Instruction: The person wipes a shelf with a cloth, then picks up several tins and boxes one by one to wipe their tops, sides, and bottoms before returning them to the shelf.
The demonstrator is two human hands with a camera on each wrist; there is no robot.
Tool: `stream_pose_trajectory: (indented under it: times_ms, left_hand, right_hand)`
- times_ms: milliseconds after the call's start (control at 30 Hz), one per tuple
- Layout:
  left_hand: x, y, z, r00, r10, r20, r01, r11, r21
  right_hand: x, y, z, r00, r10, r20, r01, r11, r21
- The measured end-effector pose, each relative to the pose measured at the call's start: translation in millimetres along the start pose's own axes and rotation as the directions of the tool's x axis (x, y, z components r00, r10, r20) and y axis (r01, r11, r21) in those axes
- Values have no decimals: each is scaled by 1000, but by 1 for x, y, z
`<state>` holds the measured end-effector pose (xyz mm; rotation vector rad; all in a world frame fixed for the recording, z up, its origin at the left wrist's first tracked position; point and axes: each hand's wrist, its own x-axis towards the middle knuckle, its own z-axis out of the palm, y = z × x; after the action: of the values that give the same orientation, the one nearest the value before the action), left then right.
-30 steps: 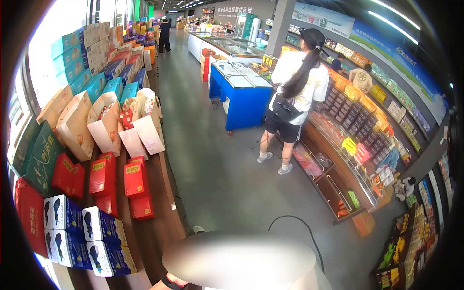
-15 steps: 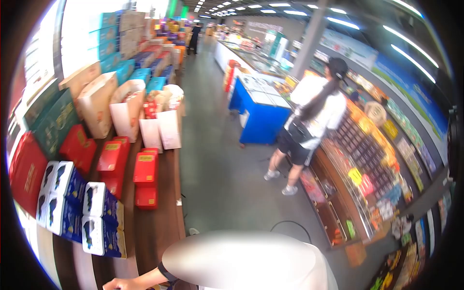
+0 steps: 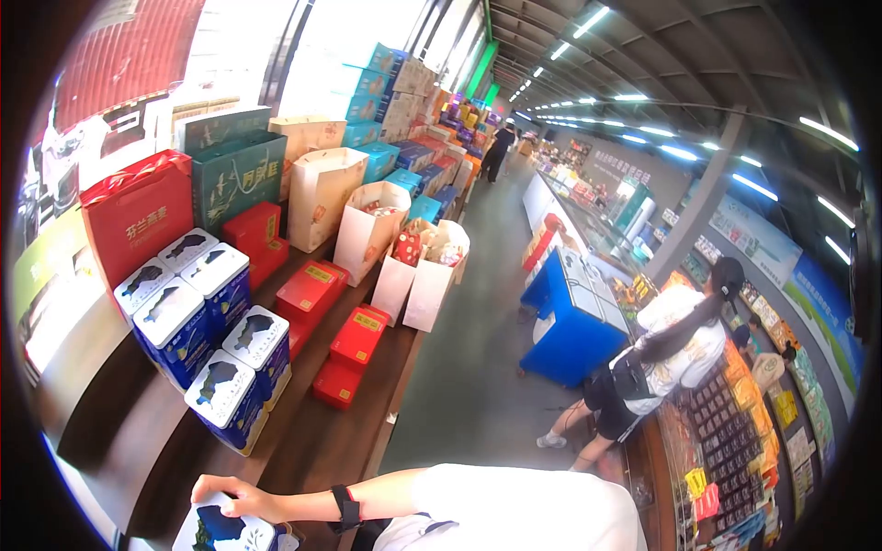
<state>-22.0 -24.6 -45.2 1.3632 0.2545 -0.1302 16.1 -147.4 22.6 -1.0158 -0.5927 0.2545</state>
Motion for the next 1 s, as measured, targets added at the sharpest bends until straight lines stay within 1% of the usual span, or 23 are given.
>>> stream_pose_trajectory:
  times_ms: [33, 67, 100, 133, 200, 233, 267, 300, 333, 367, 400, 600, 667, 700, 733, 767, 800, 833, 867, 900, 933, 967, 1000]
  left_hand:
    - [-4, 0, -6, 1000, -1, -31, 1, 1000, 5]
    - [-18, -7, -21, 994, -15, -111, 15, 1000, -4]
    - [-32, -10, -35, 985, -27, -172, 28, 1000, 0]
    - [-46, -15, -47, 970, -41, -240, 41, 999, -4]
    - [-82, -18, -65, 927, -73, -368, 70, 997, -22]
    - [-91, 30, -30, 894, 214, -393, -189, 977, 101]
    - [-91, 30, -29, 893, 190, -407, -205, 979, 7]
    - [-81, 15, -25, 862, 242, -446, -247, 968, 46]
    - [-65, -22, -38, 885, 308, -349, -379, 912, -156]
    - [-60, -62, -50, 876, 323, -360, -398, 904, -159]
    - [-60, -68, -53, 868, 336, -364, -414, 896, -160]
    - [-54, -67, -47, 885, 323, -336, -384, 913, -135]
    - [-44, -89, -49, 872, 333, -358, -400, 907, -131]
    - [-47, -88, -45, 864, 290, -411, -368, 921, -125]
    - [-46, -77, -40, 854, 300, -425, -378, 919, -112]
    - [-48, -66, -35, 844, 297, -447, -378, 920, -103]
    - [-52, -52, -32, 813, 324, -485, -386, 922, -30]
    - [-49, -63, -30, 788, 302, -537, -386, 921, -48]
    - [-51, -68, -29, 759, 304, -576, -365, 931, 11]
    - [-57, -59, -30, 764, 282, -580, -345, 938, 2]
    - [-60, -53, -31, 770, 276, -575, -344, 939, -10]
    - [-68, -58, -32, 753, 278, -596, -338, 941, 12]
    - [-65, -60, -31, 735, 310, -602, -360, 932, 40]
  right_hand:
    - [-1, -3, -3, 1000, -12, -25, 12, 1000, -21]
    - [-2, 0, -3, 1000, 11, -21, -11, 1000, -19]
    - [-3, 3, -6, 999, 34, -42, -33, 999, 21]
    - [-2, 2, -9, 996, 13, -83, -16, 999, -36]
    - [-4, -3, -17, 993, 82, -86, -80, 996, 31]
    - [-5, 2, -20, 996, 49, -74, -48, 999, 8]
    - [-6, 3, -22, 989, 98, -108, -105, 992, -63]
    - [-2, 0, -28, 986, 129, -101, -134, 990, -46]
    - [-1, -1, -28, 983, 150, -107, -154, 988, -25]
    - [0, 0, -29, 984, 126, -125, -135, 989, -66]
    - [1, 0, -27, 984, 97, -148, -114, 988, -107]
    - [2, -9, -19, 957, 214, -194, -210, 977, 43]
    - [4, -13, -18, 958, 165, -233, -180, 983, -46]
    - [5, -12, -20, 968, 144, -206, -153, 988, -27]
    - [4, -9, -23, 974, 136, -181, -137, 991, 5]
    - [0, -3, -33, 972, 135, -193, -131, 991, 37]
    - [-3, 2, -38, 968, 150, -203, -138, 988, 74]
    - [-1, 2, -34, 954, 96, -284, -100, 995, 1]
    - [0, 0, -27, 926, 143, -349, -133, 990, 53]
    - [1, -4, -16, 918, 214, -333, -192, 976, 99]
    - [0, 0, -22, 942, 207, -263, -180, 976, 122]
    - [-2, -3, -18, 921, 236, -312, -202, 970, 136]
    - [-5, 5, -33, 926, 158, -341, -164, 986, 13]
